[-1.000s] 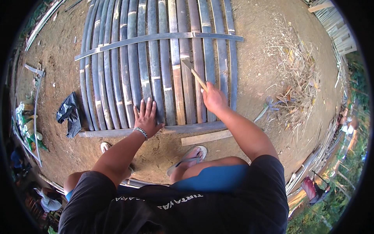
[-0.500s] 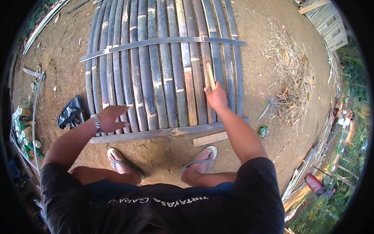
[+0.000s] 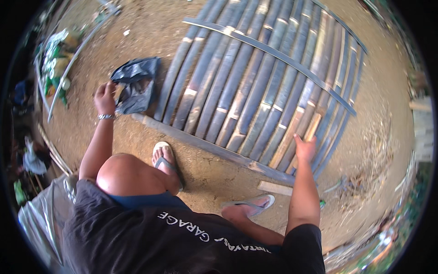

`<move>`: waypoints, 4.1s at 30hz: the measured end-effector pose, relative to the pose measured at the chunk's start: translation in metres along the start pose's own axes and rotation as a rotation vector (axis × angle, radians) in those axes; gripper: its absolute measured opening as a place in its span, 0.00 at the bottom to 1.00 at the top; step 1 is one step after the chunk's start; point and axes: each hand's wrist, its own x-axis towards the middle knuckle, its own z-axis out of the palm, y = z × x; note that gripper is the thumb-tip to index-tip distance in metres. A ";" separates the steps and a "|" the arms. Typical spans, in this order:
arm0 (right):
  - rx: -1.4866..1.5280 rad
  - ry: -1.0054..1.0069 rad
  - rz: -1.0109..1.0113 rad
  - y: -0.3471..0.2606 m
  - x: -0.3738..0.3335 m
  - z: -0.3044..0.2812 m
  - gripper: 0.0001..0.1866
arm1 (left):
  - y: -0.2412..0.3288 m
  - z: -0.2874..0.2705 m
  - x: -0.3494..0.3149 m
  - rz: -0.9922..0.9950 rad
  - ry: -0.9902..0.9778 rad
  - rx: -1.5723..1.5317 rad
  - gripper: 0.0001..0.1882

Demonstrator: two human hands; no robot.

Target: The person constructs a bamboo structure by placing nails from a black bag onto a metal strip and hammering them into bamboo slats.

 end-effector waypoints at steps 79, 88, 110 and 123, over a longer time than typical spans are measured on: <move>0.172 -0.125 -0.065 0.046 0.022 -0.077 0.34 | 0.184 0.122 -0.069 0.527 -0.540 0.481 0.07; 0.198 -0.218 -0.152 0.117 0.021 -0.136 0.31 | 0.329 0.213 -0.209 0.709 -0.986 0.508 0.06; 0.221 -0.186 -0.097 0.017 0.037 -0.058 0.33 | 0.218 0.485 -0.359 1.096 -1.083 0.812 0.15; 0.187 -0.101 0.005 -0.021 0.038 -0.051 0.39 | 0.202 0.484 -0.349 1.032 -1.130 0.616 0.06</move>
